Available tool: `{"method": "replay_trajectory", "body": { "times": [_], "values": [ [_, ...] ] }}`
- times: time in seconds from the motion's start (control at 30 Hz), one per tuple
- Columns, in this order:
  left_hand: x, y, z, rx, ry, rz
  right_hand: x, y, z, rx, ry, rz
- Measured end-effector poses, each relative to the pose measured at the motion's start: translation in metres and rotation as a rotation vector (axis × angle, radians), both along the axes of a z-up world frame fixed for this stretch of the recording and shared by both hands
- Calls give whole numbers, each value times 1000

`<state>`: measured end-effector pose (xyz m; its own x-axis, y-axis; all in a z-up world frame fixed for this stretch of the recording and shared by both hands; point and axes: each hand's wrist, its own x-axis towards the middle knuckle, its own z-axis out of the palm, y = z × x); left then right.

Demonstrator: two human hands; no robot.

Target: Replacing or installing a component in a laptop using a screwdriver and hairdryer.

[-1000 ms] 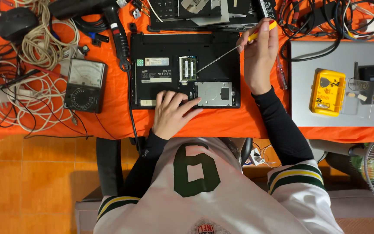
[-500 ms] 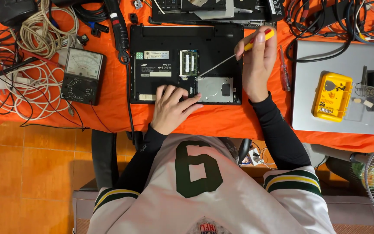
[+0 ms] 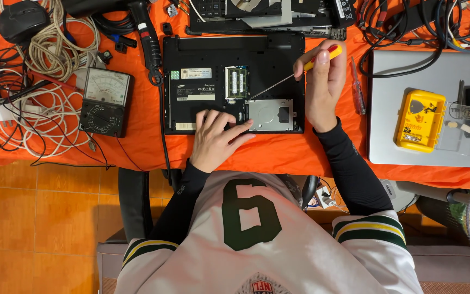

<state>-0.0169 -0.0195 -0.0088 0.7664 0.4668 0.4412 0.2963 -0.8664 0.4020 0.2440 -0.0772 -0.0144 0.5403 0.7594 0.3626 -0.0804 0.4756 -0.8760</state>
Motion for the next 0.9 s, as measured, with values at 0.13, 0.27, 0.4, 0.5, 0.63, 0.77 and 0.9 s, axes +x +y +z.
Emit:
{"method": "replay_trajectory", "body": {
  "times": [0.13, 0.27, 0.4, 0.5, 0.63, 0.77, 0.9],
  "values": [
    [0, -1, 0, -8, -3, 5, 0, -1, 0, 12, -40, 5],
    [0, -1, 0, -11, -1, 7, 0, -1, -1, 9, -35, 4],
    [0, -1, 1, -3, -4, 6, -3, -2, 1, 12, -27, 8],
    [0, 0, 0, -11, 2, 8, -5, -2, 6, -53, -76, -38],
    [0, -1, 0, -16, -5, 10, -6, -3, 7, -67, -89, -32],
    [0, 0, -1, -10, -4, 6, -7, -4, 6, -34, -74, -1],
    [0, -1, 0, -12, 0, 6, -7, -4, 6, -51, -88, -23]
  ]
}}
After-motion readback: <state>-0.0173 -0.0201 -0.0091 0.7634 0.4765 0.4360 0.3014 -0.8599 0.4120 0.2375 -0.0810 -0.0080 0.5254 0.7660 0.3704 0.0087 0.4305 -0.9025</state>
